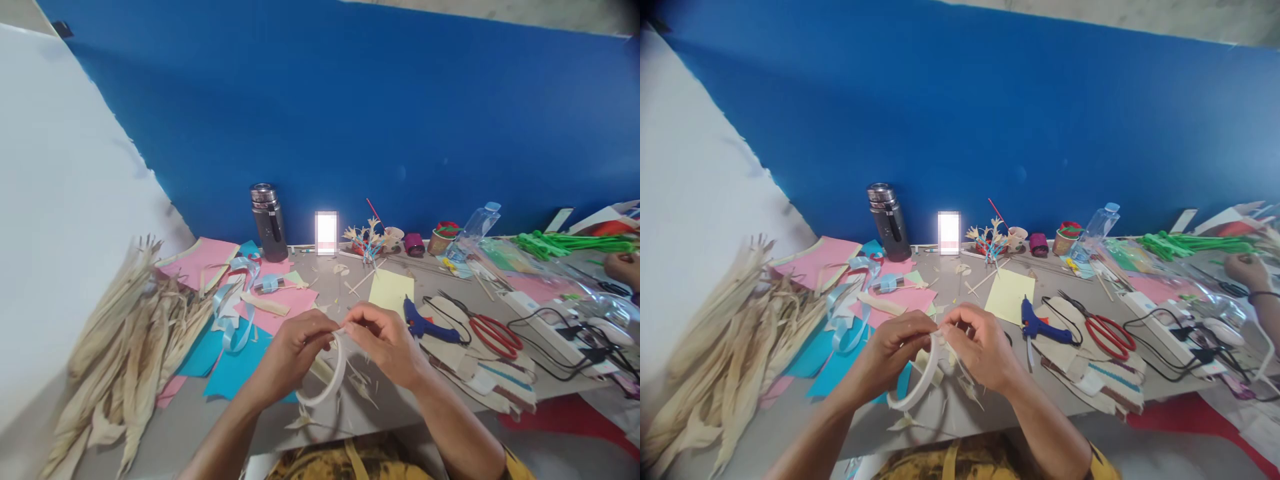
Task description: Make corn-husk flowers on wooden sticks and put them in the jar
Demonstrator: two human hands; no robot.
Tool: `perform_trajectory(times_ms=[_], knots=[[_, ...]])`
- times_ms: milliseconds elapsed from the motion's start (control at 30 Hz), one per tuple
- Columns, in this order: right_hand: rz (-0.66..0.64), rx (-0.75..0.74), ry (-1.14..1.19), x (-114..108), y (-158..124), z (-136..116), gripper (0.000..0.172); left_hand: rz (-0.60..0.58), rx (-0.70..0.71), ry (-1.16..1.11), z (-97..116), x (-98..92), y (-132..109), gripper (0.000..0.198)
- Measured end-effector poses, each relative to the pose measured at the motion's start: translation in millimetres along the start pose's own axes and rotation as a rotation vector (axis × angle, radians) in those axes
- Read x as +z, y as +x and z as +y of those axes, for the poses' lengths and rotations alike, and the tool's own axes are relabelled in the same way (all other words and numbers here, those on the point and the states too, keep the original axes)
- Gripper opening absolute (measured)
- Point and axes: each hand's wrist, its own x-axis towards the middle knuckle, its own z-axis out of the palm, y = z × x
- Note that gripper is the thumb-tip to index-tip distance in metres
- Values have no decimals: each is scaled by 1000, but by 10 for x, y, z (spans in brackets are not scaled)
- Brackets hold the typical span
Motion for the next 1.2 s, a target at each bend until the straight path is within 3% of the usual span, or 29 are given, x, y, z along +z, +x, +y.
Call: perform_trajectory(times_ms=[133, 233, 333, 500, 700, 800, 967, 1100, 1200], knots=[[-35, 100, 207, 9, 3, 73, 24, -8, -64, -54, 6, -9, -22, 20], [-65, 171, 362, 51, -4, 131, 29, -40, -193, -181, -33, 13, -75, 17], [-49, 254, 526, 114, -4, 209, 34, 13, -334, -371, -68, 67, -141, 9], [-52, 343, 726, 185, -18, 363, 36, 59, -454, -606, -93, 156, -219, 23], [-39, 296, 694, 158, -48, 442, 33, 17, -550, -704, -188, 192, -229, 20], [-49, 329, 783, 177, -32, 476, 35, 95, -528, -736, -238, 210, -233, 25], [-55, 379, 890, 204, 19, 531, 38, 112, -466, -723, -320, 213, -221, 26], [66, 327, 846, -11, -43, 560, 38, 146, -504, -698, -318, 97, -214, 28], [184, 306, 587, -275, -196, 622, 38, 151, -521, -642, -303, -22, -218, 25]])
